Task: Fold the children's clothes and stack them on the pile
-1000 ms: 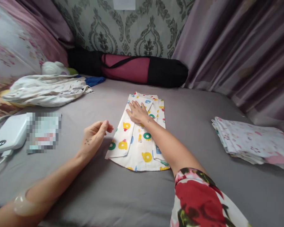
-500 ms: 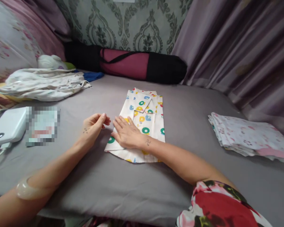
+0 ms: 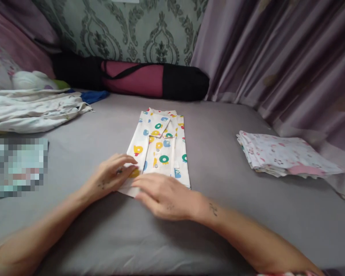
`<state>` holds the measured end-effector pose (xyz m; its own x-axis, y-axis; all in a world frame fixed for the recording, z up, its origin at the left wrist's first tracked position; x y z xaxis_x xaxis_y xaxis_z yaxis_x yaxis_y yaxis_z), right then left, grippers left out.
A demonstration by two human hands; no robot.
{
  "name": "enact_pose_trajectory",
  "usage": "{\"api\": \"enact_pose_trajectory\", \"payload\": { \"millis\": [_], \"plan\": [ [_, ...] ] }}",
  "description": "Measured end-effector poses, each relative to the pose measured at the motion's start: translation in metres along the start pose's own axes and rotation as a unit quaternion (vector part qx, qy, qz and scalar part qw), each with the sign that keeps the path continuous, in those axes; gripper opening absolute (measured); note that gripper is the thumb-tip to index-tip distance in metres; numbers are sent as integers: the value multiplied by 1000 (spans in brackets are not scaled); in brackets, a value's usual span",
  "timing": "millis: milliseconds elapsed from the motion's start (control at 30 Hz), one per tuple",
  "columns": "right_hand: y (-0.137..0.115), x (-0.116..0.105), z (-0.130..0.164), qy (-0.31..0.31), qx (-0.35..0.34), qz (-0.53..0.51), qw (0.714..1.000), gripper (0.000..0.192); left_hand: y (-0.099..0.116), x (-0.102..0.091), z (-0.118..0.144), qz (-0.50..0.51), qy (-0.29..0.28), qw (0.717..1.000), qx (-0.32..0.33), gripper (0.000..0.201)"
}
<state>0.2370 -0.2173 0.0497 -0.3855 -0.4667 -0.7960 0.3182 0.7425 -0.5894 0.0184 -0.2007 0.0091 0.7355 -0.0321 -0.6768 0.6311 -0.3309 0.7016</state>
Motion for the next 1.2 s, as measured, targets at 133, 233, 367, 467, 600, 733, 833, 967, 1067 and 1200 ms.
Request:
{"api": "enact_pose_trajectory", "payload": {
  "millis": [133, 233, 367, 467, 600, 733, 833, 967, 1067, 1200],
  "plan": [
    [41, -14, 28, 109, 121, 111, 980, 24, 3, 8, 4, -56, -70, 994, 69, 22],
    [58, -15, 40, 115, 161, 135, 971, 20, 0, 9, 5, -80, -94, 989, 85, 21],
    [54, -11, 47, 65, 136, 143, 978, 21, 3, 7, 6, -87, -121, 982, 114, 21],
    [44, -6, 48, 54, 134, 129, 981, 29, 12, 7, 9, -99, -158, 971, 150, 32],
    [32, 7, 47, 22, 118, 99, 988, 55, 21, 12, 16, -160, -203, 951, 170, 62],
    [28, 20, 44, -32, 92, 95, 991, 70, 21, 21, 20, -199, -234, 937, 167, 73],
    [29, 20, 44, -45, 91, 95, 990, 72, 18, 24, 19, -205, -247, 932, 166, 72],
    [32, 9, 47, -47, 84, 67, 993, 71, 17, 19, 18, -186, -236, 938, 173, 71],
    [34, -3, 52, -31, 89, 57, 994, 63, 14, 9, 18, -181, -202, 950, 156, 73],
    [36, -23, 62, -16, 134, 71, 988, 48, 6, -12, 15, -188, -208, 955, 92, 64]
  ]
}}
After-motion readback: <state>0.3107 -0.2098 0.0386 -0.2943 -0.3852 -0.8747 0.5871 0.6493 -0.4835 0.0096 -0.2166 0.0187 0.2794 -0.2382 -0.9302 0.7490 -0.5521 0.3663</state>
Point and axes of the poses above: each hand's wrist, its own z-axis away from the middle knuckle, its own x-axis out of the palm, y = z × x, the point moved 1 cm from there along -z, towards the middle knuckle, and after that the axes turned 4 degrees about -x, right-handed, at the moved point
